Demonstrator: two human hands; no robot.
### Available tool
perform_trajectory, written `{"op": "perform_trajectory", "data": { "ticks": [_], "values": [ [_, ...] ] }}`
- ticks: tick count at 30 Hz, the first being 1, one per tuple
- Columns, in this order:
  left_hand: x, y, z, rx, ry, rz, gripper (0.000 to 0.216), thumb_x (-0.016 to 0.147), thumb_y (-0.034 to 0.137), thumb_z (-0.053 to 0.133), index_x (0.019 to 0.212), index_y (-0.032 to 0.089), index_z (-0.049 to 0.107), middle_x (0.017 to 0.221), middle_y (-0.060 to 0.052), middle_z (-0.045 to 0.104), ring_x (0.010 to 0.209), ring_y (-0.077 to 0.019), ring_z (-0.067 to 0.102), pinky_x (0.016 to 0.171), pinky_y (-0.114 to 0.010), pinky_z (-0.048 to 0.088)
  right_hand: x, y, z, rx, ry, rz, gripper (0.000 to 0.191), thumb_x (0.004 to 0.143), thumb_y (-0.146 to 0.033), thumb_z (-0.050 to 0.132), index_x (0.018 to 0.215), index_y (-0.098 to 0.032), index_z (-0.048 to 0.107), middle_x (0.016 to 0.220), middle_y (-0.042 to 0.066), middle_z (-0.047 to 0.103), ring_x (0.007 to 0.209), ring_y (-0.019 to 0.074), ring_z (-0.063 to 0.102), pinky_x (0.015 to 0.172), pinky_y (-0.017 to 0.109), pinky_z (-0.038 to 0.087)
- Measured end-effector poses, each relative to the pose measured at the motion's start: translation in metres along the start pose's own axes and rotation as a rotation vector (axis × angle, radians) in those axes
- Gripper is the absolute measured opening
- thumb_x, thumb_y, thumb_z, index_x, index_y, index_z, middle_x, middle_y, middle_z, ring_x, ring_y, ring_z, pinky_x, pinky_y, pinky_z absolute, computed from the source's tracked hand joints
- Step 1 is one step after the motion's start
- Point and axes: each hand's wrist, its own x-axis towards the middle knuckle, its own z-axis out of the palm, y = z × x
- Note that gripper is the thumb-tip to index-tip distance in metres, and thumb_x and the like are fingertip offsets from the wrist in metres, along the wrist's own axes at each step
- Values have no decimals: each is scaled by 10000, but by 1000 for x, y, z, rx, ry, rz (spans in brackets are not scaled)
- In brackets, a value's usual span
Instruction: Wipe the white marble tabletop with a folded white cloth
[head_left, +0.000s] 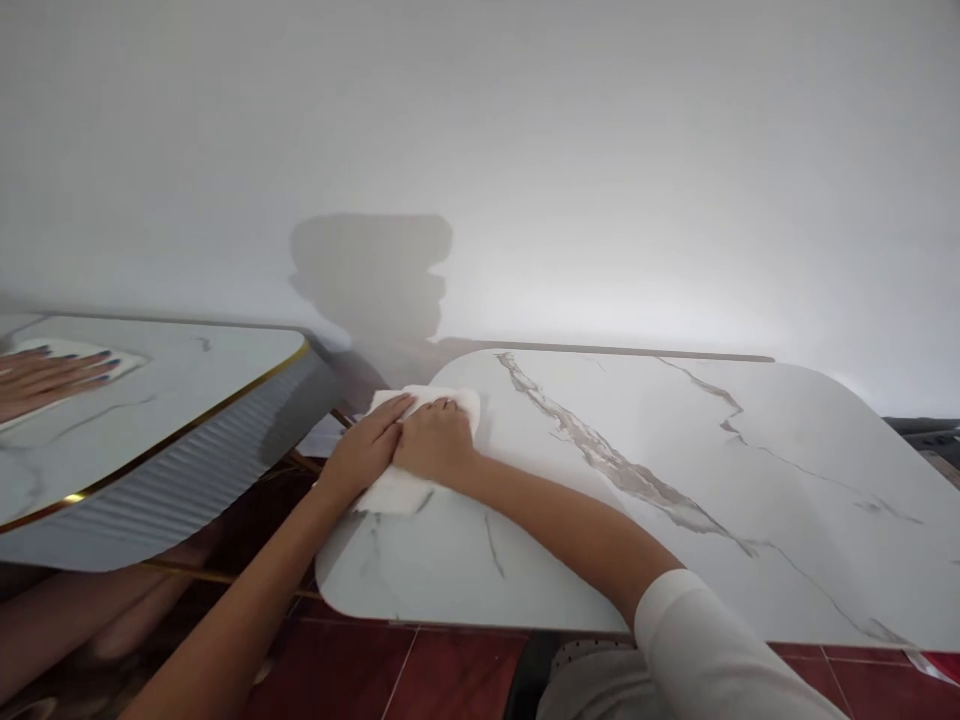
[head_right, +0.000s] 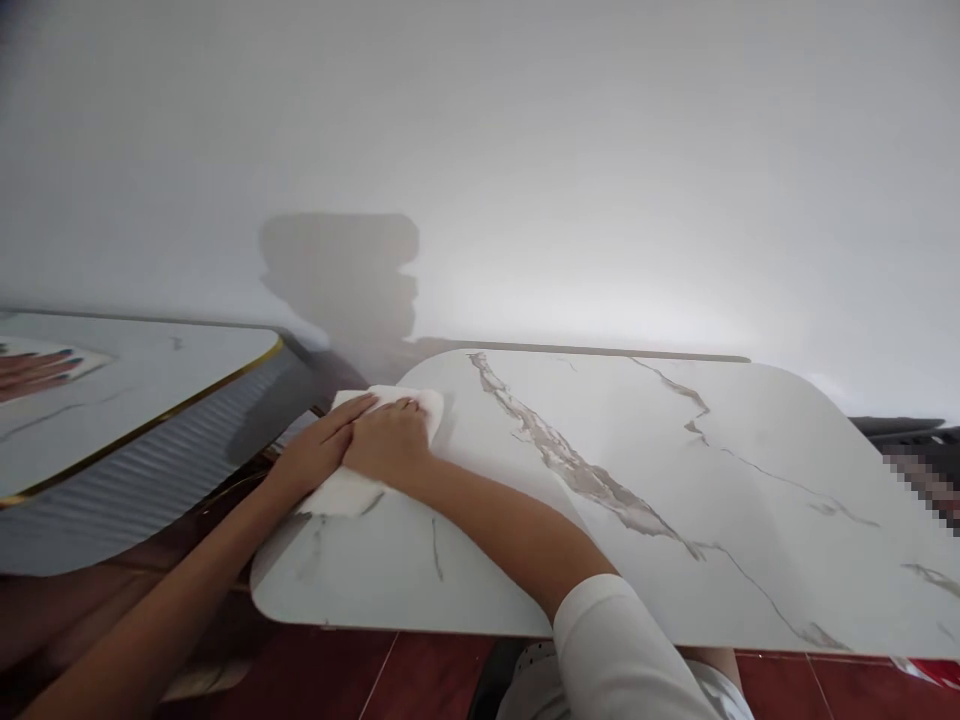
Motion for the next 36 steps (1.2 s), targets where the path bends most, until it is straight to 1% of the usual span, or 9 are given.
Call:
{"op": "perform_trajectory", "data": {
  "ticks": [6, 9, 12, 18, 22, 25, 28, 31, 36],
  "values": [
    [55, -2, 19, 90, -23, 25, 586, 840, 297, 248, 1285, 109, 579, 1422, -102, 549, 1334, -213, 495, 1159, -349, 369, 33, 36, 16, -30, 90, 52, 354, 922, -256, 466, 1093, -1, 645, 1088, 246, 670, 1017, 304, 618, 804, 389, 491],
    [79, -5, 30, 81, -20, 40, 580, 848, 275, 249, 1302, 95, 563, 1433, -109, 537, 1338, -209, 490, 1165, -343, 354, 49, 52, 22, -86, 121, 44, 353, 934, -235, 436, 1085, 17, 633, 1056, 256, 666, 982, 304, 610, 796, 401, 470],
    [101, 1, 41, 88, 5, 51, 551, 845, 252, 267, 1293, 132, 565, 1425, -86, 548, 1336, -212, 487, 1155, -359, 361, 65, 74, 26, -121, 132, -16, 341, 928, -193, 416, 1074, 22, 637, 1058, 248, 668, 1001, 314, 599, 853, 424, 440],
    [143, 38, 68, 144, 48, 89, 487, 866, 205, 285, 1248, 115, 574, 1374, -135, 576, 1282, -231, 527, 1098, -361, 406, 82, 134, 27, -124, 141, 30, 385, 935, -204, 426, 1205, 17, 588, 1256, 241, 615, 1190, 300, 535, 1001, 418, 386],
    [163, 66, 86, 139, 69, 161, 416, 876, 187, 306, 1161, 137, 605, 1275, -137, 632, 1236, -246, 554, 1066, -377, 427, 78, 169, 16, -148, 81, 81, 359, 948, -207, 415, 1184, -13, 605, 1208, 191, 644, 1147, 274, 563, 1011, 383, 389],
    [168, 80, 93, 126, 68, 175, 390, 885, 190, 317, 1137, 145, 611, 1242, -137, 646, 1221, -252, 560, 1061, -392, 426, 72, 182, 7, -173, 49, 93, 345, 961, -214, 406, 1179, -32, 603, 1200, 169, 648, 1139, 266, 568, 1016, 373, 391],
    [165, 84, 93, 118, 43, 209, 419, 898, 197, 297, 1178, 114, 598, 1285, -151, 625, 1268, -248, 524, 1094, -393, 393, 65, 183, 3, -192, 50, 92, 337, 970, -216, 404, 1184, -32, 590, 1217, 181, 637, 1156, 262, 557, 1026, 385, 391],
    [156, 82, 89, 99, 11, 253, 467, 900, 201, 285, 1251, 65, 562, 1357, -168, 579, 1312, -245, 486, 1124, -387, 362, 57, 176, 3, -200, 65, 90, 374, 979, -223, 398, 1237, -5, 558, 1299, 214, 593, 1224, 272, 519, 1071, 403, 357],
    [131, 81, 81, 84, -15, 259, 506, 910, 232, 270, 1320, 79, 523, 1433, -148, 524, 1365, -236, 439, 1158, -395, 329, 34, 155, 5, -196, 72, 117, 463, 984, -230, 374, 1342, 43, 482, 1425, 241, 500, 1320, 312, 446, 1119, 429, 298]
  ]
}}
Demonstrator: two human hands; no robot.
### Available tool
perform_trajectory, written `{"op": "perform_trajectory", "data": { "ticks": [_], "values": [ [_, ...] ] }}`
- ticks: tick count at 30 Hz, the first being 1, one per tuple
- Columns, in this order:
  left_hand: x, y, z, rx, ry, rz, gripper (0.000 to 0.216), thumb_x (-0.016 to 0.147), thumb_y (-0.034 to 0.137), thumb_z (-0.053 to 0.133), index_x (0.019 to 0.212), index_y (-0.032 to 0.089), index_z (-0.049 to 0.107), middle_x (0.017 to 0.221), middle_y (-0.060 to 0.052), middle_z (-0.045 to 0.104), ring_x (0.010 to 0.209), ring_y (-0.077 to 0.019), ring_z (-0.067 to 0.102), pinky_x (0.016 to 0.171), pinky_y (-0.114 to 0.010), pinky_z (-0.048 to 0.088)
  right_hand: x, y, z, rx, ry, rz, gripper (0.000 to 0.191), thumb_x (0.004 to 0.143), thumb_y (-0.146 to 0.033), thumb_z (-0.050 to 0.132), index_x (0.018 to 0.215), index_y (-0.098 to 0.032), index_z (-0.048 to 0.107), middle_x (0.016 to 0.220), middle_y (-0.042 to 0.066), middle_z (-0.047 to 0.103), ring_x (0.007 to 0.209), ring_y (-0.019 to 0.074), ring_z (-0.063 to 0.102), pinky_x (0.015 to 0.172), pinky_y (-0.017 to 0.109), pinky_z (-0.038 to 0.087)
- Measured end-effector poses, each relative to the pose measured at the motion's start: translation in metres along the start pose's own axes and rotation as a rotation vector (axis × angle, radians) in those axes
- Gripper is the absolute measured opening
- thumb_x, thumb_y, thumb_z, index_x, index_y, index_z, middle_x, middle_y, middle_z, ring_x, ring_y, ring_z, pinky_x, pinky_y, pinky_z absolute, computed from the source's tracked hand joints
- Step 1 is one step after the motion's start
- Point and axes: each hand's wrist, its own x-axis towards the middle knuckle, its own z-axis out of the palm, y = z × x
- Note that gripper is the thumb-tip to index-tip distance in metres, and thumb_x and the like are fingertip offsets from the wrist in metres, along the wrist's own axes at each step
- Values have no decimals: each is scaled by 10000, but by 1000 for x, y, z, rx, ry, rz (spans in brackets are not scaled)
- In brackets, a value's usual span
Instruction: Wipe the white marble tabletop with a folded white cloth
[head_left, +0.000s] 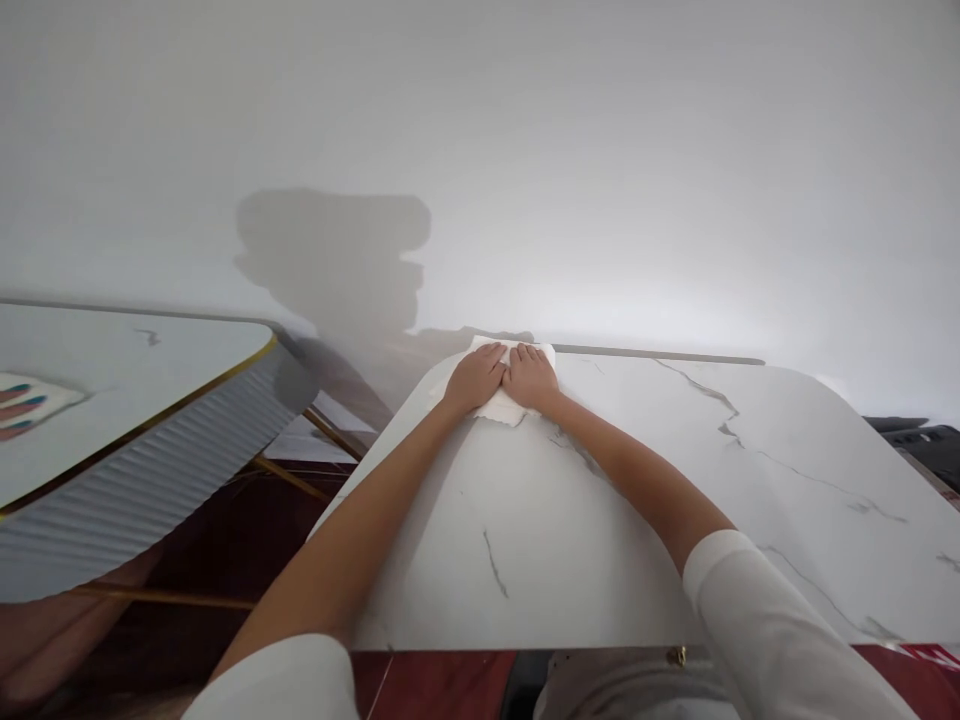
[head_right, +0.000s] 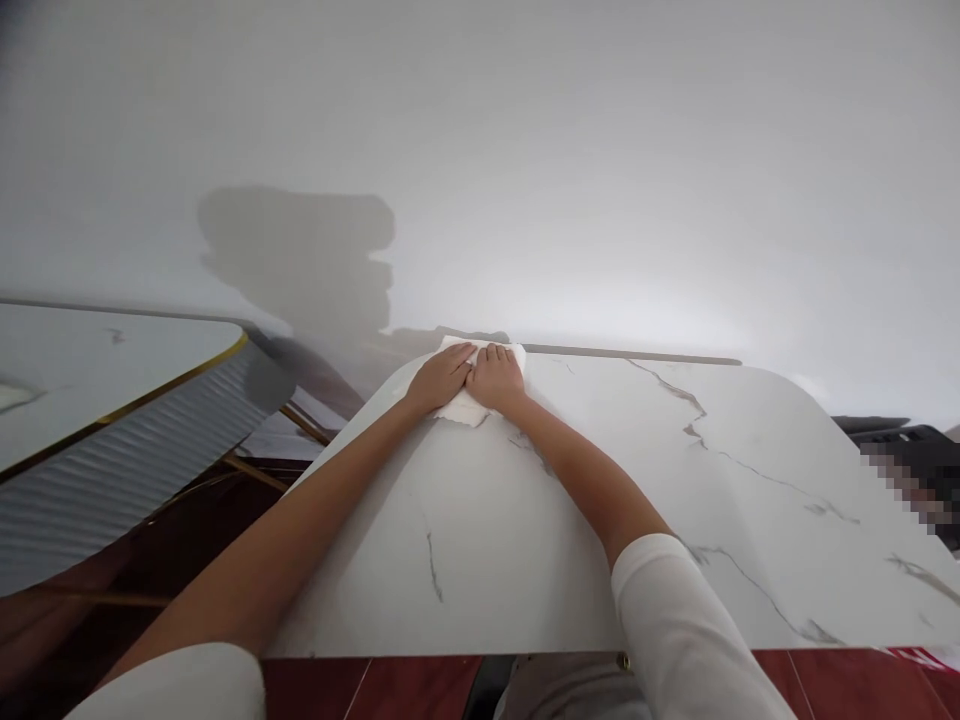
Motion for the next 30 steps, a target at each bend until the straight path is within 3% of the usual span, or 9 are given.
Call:
{"op": "perform_trajectory", "data": {
  "ticks": [6, 12, 19, 25, 30],
  "values": [
    [-55, 8, -15, -14, 11, 23, 528, 926, 260, 214, 1335, 111, 513, 1446, -123, 515, 1371, -230, 434, 1175, -403, 318, -44, -39, -14, -9, 21, -11, 496, 989, -249, 346, 1342, 74, 475, 1404, 278, 502, 1307, 342, 457, 1121, 456, 285],
    [-130, 17, -35, 22, 47, 53, 564, 928, 306, 215, 1333, 45, 506, 1431, -195, 509, 1365, -280, 441, 1180, -447, 312, -97, -84, -33, 32, 22, -71, 533, 982, -263, 361, 1369, 94, 443, 1414, 299, 481, 1316, 360, 450, 1122, 477, 288],
    [-205, 39, -58, 55, 57, -15, 553, 926, 305, 216, 1346, 114, 522, 1409, -157, 543, 1354, -279, 458, 1179, -474, 323, -150, -122, -53, 107, -5, -158, 561, 970, -281, 411, 1375, 106, 440, 1430, 314, 459, 1333, 373, 444, 1137, 482, 286],
    [-229, 76, -58, 88, 56, -95, 544, 909, 290, 258, 1361, 129, 513, 1423, -138, 540, 1354, -274, 466, 1166, -488, 345, -184, -110, -67, 150, -12, -216, 541, 953, -261, 433, 1368, 86, 457, 1434, 302, 464, 1335, 349, 449, 1140, 480, 297],
    [-208, 96, -58, 66, -72, -116, 565, 900, 328, 298, 1365, 85, 507, 1439, -153, 523, 1348, -279, 476, 1140, -465, 385, -192, -81, -71, 153, -33, -252, 566, 934, -270, 462, 1376, 84, 450, 1428, 281, 480, 1341, 338, 437, 1153, 448, 286]
  ]
}}
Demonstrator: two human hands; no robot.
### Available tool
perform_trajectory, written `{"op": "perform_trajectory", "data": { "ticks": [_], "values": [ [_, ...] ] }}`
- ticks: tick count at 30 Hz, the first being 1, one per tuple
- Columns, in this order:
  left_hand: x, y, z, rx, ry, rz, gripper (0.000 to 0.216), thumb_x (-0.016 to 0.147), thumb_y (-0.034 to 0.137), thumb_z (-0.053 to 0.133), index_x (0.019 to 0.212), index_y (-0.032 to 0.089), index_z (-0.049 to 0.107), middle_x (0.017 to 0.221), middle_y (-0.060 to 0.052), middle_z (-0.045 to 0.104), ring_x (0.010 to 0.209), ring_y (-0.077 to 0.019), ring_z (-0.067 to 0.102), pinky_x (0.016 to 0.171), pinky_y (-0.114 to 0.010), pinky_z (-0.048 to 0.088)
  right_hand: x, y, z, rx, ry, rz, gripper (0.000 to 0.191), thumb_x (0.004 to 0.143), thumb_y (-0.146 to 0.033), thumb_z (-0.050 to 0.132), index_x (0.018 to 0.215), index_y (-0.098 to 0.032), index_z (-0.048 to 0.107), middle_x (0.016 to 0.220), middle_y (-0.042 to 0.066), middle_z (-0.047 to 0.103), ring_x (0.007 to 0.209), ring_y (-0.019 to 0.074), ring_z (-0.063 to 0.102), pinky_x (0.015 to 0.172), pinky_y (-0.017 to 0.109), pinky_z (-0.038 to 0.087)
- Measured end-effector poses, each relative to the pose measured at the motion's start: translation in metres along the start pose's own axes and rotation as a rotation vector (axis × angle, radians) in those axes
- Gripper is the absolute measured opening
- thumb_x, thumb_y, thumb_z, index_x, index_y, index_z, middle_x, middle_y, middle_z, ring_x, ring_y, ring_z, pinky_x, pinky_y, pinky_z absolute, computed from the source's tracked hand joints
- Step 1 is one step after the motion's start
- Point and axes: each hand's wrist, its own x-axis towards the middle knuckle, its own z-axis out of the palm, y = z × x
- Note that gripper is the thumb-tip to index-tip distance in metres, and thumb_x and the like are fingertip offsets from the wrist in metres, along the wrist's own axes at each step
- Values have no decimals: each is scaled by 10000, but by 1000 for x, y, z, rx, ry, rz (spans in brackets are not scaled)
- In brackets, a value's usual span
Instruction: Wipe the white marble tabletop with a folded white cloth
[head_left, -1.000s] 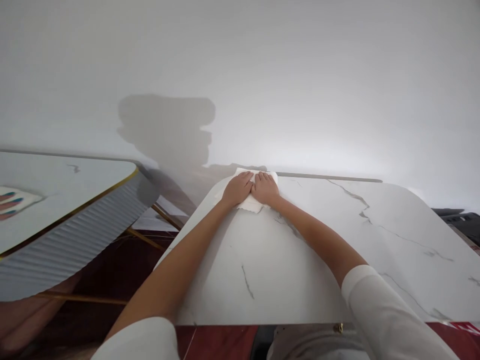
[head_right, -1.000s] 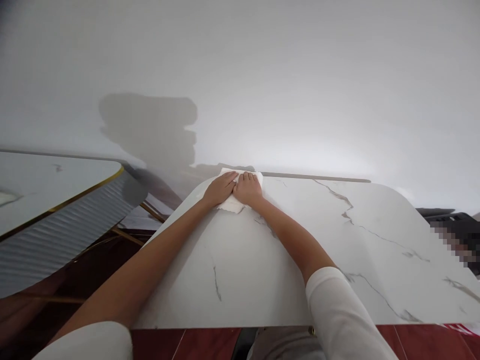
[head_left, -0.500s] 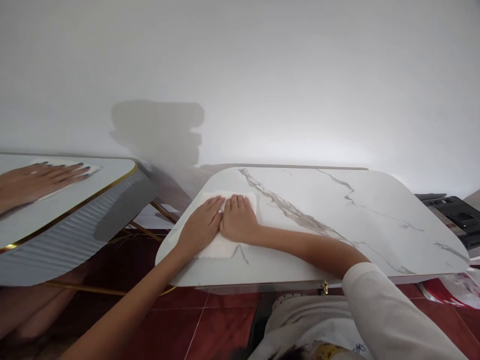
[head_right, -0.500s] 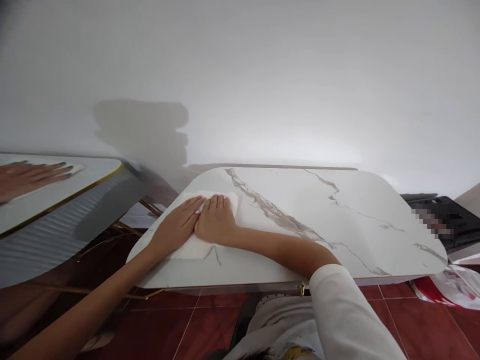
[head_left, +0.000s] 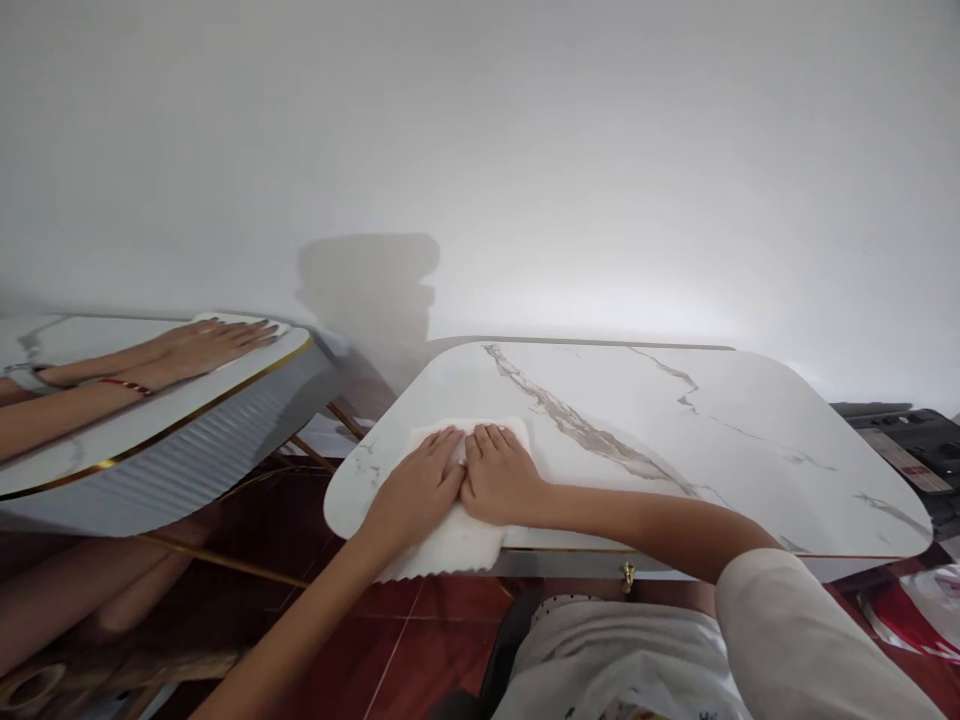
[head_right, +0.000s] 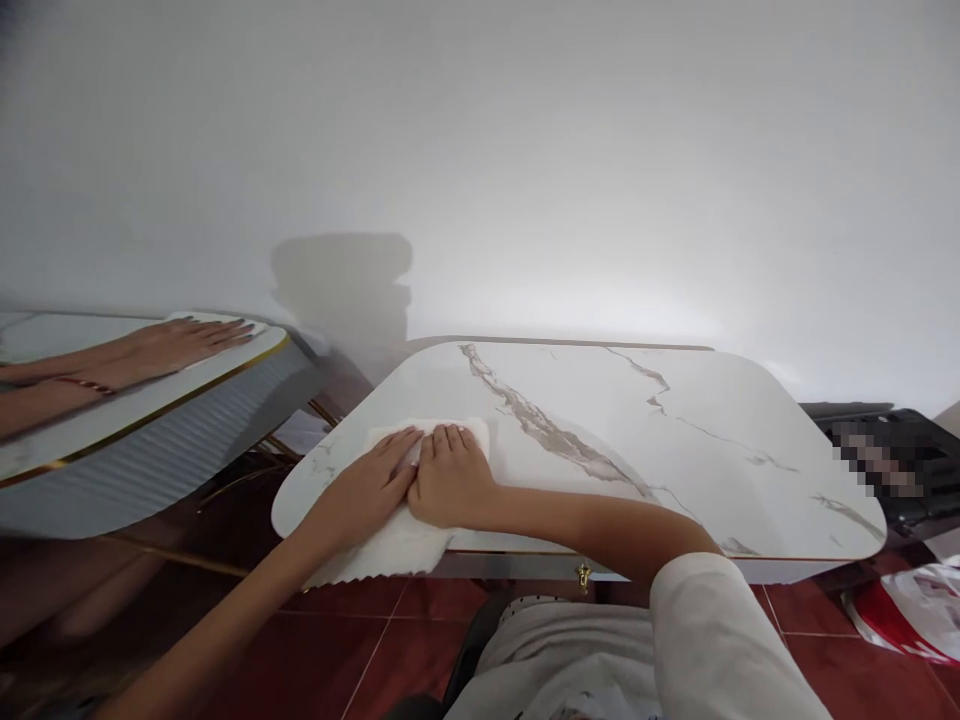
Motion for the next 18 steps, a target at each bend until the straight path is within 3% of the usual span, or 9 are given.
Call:
{"op": "perform_trajectory", "data": {
  "ticks": [3, 10, 15, 18],
  "values": [
    [29, 4, 2, -17, -35, 16, 576, 897, 324, 290, 1363, 53, 496, 1455, -169, 500, 1373, -284, 441, 1160, -457, 348, 13, 25, 0, -19, -14, 17, 542, 947, -252, 435, 1378, 75, 445, 1417, 269, 492, 1327, 323, 445, 1144, 439, 292],
    [105, -8, 23, -88, 131, -49, 485, 909, 319, 270, 1240, 123, 565, 1375, -158, 569, 1318, -278, 483, 1133, -435, 363, 78, 89, 10, -63, -58, -85, 388, 972, -174, 392, 1287, 9, 526, 1295, 206, 588, 1220, 256, 511, 1075, 377, 350],
    [156, -15, 30, -173, 179, -95, 430, 922, 294, 260, 1150, 178, 605, 1284, -122, 627, 1219, -271, 553, 1063, -425, 429, 119, 112, 20, -49, -78, 159, 371, 969, -158, 399, 1285, -28, 544, 1311, 185, 584, 1240, 258, 503, 1063, 372, 356],
    [183, -16, 35, -159, 177, -128, 388, 907, 263, 296, 1107, 192, 621, 1237, -118, 646, 1173, -289, 576, 1019, -440, 454, 135, 130, 23, 18, -41, 194, 348, 975, -152, 384, 1256, -74, 575, 1318, 144, 596, 1252, 238, 501, 1062, 355, 368]
  ]
}}
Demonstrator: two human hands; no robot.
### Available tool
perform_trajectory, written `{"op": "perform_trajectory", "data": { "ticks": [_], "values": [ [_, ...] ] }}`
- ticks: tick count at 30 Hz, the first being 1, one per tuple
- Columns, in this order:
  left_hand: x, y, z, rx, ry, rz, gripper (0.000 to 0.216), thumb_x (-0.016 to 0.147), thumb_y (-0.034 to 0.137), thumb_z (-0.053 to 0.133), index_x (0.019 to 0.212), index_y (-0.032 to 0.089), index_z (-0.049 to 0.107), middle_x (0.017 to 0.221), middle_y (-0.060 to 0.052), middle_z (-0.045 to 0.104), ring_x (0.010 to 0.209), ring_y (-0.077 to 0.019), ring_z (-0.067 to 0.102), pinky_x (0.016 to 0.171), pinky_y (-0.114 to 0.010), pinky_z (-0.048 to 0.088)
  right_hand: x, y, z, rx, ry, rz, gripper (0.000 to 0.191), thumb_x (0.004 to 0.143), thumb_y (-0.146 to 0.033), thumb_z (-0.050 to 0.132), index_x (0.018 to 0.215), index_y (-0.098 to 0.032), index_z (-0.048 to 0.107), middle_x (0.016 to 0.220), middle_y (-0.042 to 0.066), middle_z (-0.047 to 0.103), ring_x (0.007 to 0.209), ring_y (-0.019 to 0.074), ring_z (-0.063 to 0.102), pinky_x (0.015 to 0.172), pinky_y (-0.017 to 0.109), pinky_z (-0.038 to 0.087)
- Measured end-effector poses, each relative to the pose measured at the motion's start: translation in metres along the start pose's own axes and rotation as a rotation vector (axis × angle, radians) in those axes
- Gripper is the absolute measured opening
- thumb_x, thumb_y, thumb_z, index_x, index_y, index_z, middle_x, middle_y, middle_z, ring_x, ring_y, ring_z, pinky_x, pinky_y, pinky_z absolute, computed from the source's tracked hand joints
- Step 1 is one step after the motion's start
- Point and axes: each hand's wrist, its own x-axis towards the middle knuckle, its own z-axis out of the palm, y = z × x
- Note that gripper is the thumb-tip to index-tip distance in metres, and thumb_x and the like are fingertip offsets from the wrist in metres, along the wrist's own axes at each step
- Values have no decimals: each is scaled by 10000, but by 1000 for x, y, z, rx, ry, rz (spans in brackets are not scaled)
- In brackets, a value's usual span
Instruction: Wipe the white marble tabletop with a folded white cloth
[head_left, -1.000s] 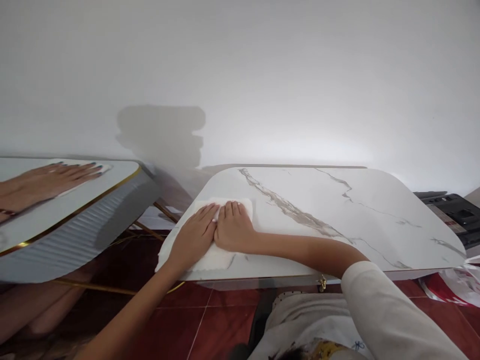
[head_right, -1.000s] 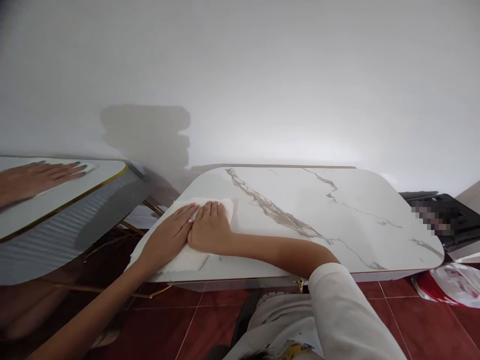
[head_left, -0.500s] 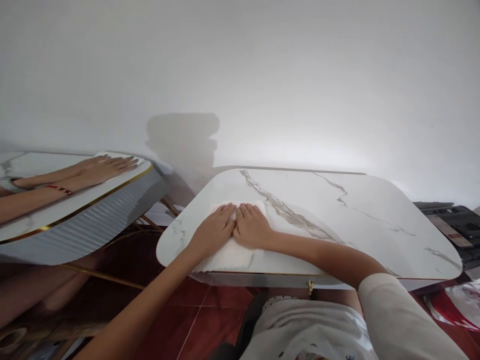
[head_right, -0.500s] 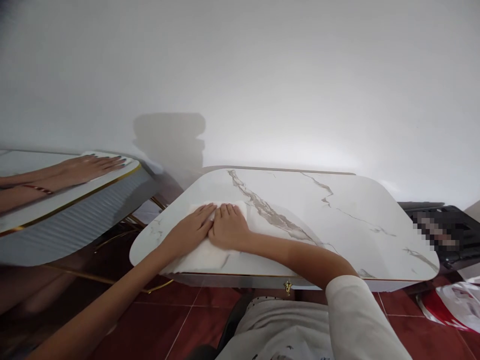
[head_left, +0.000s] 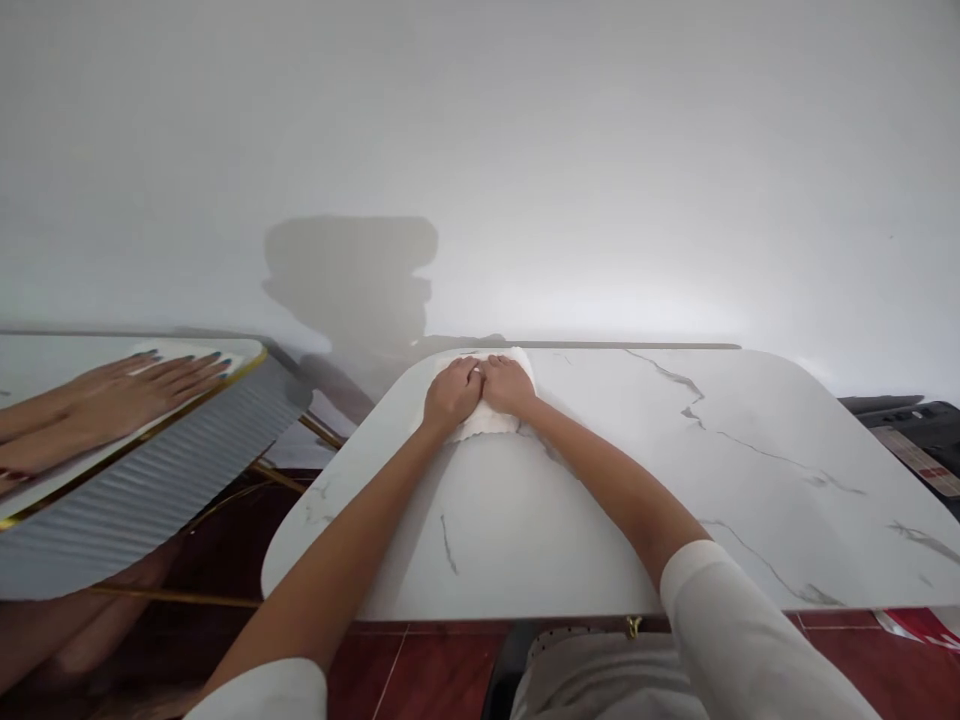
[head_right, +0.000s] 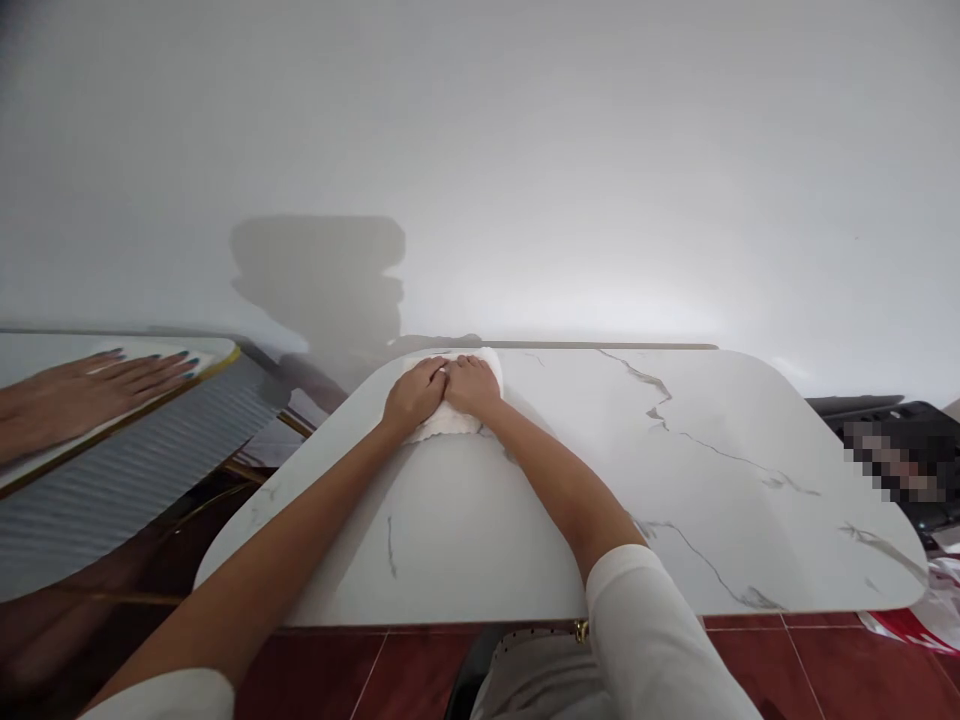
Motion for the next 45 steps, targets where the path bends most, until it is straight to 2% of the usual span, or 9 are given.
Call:
{"op": "perform_trajectory", "data": {
  "ticks": [4, 10, 17, 25, 29, 32, 38, 42, 45],
  "values": [
    [31, 5, 17, -13, -14, 128, 365, 870, 200, 324, 1089, 174, 614, 1185, -126, 658, 1125, -267, 589, 1017, -410, 454, 14, 29, 1, 14, 71, -6, 340, 964, -145, 404, 1237, -62, 589, 1285, 154, 620, 1228, 236, 527, 1052, 356, 385],
    [66, 32, 51, -24, -79, 272, 410, 865, 170, 327, 1173, 120, 594, 1270, -155, 624, 1212, -262, 546, 1097, -398, 393, 9, 73, -4, -12, 102, 140, 392, 976, -154, 376, 1307, -44, 556, 1368, 169, 576, 1283, 252, 493, 1085, 361, 346],
    [63, 60, 62, -88, -104, 340, 424, 862, 178, 331, 1178, 112, 605, 1280, -154, 622, 1248, -269, 532, 1124, -408, 371, -21, 84, -20, -27, 84, 249, 451, 986, -196, 348, 1385, -31, 480, 1469, 175, 481, 1380, 292, 388, 1135, 420, 288],
    [11, 51, 36, -180, 52, 216, 430, 845, 207, 332, 1133, 96, 632, 1206, -159, 662, 1168, -276, 583, 1078, -416, 424, -53, 44, -20, -79, 66, 246, 464, 967, -213, 368, 1368, -7, 478, 1469, 200, 473, 1358, 310, 421, 1108, 413, 331],
    [-24, 45, 17, -156, 33, 182, 445, 845, 219, 331, 1158, 105, 626, 1274, -151, 631, 1227, -273, 550, 1107, -428, 403, -75, 12, -16, -93, 72, 213, 491, 971, -224, 375, 1379, 37, 456, 1466, 230, 464, 1361, 329, 413, 1111, 420, 331],
    [-54, 43, 1, -102, 20, 233, 455, 860, 223, 301, 1169, 112, 616, 1304, -153, 610, 1277, -271, 512, 1129, -439, 381, -95, -13, -14, -98, 106, 163, 498, 972, -235, 391, 1383, 39, 454, 1456, 234, 473, 1355, 329, 422, 1128, 428, 314],
    [-121, 40, -26, 44, -32, 255, 489, 898, 243, 258, 1219, 88, 593, 1300, -163, 613, 1255, -278, 534, 1130, -449, 387, -146, -55, -18, -60, 127, 58, 503, 967, -257, 419, 1373, 36, 472, 1447, 231, 484, 1351, 337, 425, 1137, 445, 315],
    [-167, 49, -32, 126, -51, 306, 519, 910, 266, 259, 1289, 56, 545, 1359, -187, 573, 1298, -289, 506, 1142, -465, 377, -190, -67, -30, -22, 115, 1, 515, 951, -249, 442, 1386, 27, 465, 1457, 218, 479, 1362, 323, 413, 1156, 442, 308],
    [-189, 67, -28, 157, -46, 302, 525, 921, 271, 257, 1325, 59, 518, 1384, -177, 561, 1321, -293, 488, 1122, -476, 398, -218, -61, -39, -5, 110, -37, 522, 937, -235, 454, 1394, 18, 457, 1459, 214, 478, 1366, 313, 408, 1160, 444, 312]
  ]
}}
